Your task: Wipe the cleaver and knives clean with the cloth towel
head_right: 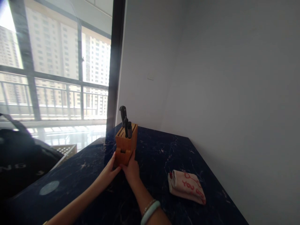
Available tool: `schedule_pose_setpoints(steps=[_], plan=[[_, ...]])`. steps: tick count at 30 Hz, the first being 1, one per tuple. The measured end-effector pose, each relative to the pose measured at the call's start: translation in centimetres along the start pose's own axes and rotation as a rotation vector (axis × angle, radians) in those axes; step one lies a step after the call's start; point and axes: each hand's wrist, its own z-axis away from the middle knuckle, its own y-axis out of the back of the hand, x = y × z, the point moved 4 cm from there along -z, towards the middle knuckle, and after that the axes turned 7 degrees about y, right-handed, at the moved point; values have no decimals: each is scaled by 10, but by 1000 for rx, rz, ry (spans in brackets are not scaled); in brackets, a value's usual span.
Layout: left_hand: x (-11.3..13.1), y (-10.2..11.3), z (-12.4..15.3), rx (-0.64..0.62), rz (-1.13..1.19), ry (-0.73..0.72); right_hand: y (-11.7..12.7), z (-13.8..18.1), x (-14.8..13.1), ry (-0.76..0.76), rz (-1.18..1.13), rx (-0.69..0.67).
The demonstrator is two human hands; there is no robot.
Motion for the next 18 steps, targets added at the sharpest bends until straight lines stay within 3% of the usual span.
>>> schedule_pose_setpoints(steps=[12,18], plan=[[-6,24,-22,50,-90,5,-32,-30,-24,-43,81,-39],[-15,32,-25,25,-173,41,-31,-13,-34,24,75,5]])
